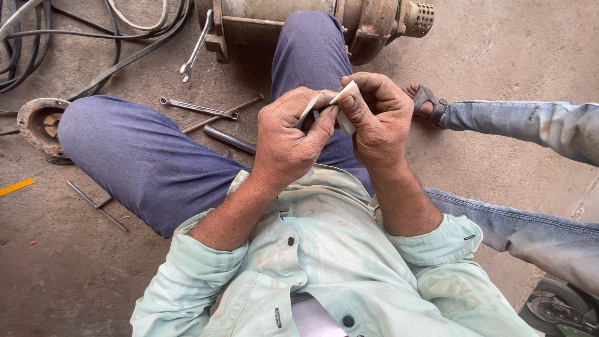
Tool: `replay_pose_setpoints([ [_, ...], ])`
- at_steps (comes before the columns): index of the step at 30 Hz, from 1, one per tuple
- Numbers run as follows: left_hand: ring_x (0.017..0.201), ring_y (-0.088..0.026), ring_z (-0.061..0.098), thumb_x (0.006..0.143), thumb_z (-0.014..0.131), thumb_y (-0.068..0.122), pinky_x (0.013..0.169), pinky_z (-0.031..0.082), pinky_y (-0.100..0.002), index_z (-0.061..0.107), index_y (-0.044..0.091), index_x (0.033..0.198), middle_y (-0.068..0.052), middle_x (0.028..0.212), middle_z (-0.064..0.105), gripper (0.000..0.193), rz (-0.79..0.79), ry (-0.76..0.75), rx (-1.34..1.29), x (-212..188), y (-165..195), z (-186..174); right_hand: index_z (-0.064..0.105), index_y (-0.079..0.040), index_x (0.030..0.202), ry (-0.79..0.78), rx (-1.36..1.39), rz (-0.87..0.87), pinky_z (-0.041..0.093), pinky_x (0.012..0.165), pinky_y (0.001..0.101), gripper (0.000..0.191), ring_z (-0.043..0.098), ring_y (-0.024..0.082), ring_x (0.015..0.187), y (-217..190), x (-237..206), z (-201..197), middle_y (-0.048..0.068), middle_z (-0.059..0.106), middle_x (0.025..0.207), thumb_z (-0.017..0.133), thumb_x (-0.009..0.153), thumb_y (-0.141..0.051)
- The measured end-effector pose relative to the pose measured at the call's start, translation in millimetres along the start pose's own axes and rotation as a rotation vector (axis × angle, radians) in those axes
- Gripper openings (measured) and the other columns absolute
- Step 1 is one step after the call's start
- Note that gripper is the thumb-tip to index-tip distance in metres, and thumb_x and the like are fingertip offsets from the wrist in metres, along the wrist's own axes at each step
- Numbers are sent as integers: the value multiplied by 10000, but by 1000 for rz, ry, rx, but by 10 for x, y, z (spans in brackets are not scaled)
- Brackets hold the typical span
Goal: The person sits on the ground and uses a wrench and hammer to loosen and tighten bolts on a cylindrical motor. They briefly handle a small white paper or tape, then resume using the wrench and hammer on the motor casing.
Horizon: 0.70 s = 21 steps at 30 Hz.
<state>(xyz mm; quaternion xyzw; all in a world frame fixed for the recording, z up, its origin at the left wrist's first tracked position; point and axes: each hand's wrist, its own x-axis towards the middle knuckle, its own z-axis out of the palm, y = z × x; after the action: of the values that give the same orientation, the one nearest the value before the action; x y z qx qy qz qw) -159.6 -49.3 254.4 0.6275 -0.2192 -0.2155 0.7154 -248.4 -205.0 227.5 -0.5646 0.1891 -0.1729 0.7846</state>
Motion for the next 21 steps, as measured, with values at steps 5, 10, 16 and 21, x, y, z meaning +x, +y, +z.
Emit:
replay_pose_setpoints([
  [5,765,-82,638,982,717,26,689,512,-241,754,24,1123,-49,909,713,147,-19,-4,23,-8,7,-3,668,42,1159,-25,-79,-43,614,767,219,247,722,121,909,16,9,-42,106,736,1028,797,988,-79],
  [10,761,-100,662,970,709,24,699,532,-248,743,22,1123,-64,921,721,156,7,-5,77,-13,26,0,665,28,1124,-40,-68,-80,603,774,215,223,711,103,861,57,12,-70,102,730,1031,806,990,-80],
  [16,840,-141,711,1001,686,29,799,574,-281,727,15,1152,-82,977,736,157,64,-10,69,-22,38,-3,661,22,1114,-35,-39,-80,583,762,211,218,686,98,837,73,-2,-67,96,722,1022,815,984,-61],
  [21,867,-148,717,1014,684,40,803,577,-287,732,22,1182,-88,995,747,176,71,-38,60,-37,41,-33,659,20,1119,-46,1,-102,589,765,218,207,691,105,854,79,-18,-50,104,719,1044,803,988,-50],
])
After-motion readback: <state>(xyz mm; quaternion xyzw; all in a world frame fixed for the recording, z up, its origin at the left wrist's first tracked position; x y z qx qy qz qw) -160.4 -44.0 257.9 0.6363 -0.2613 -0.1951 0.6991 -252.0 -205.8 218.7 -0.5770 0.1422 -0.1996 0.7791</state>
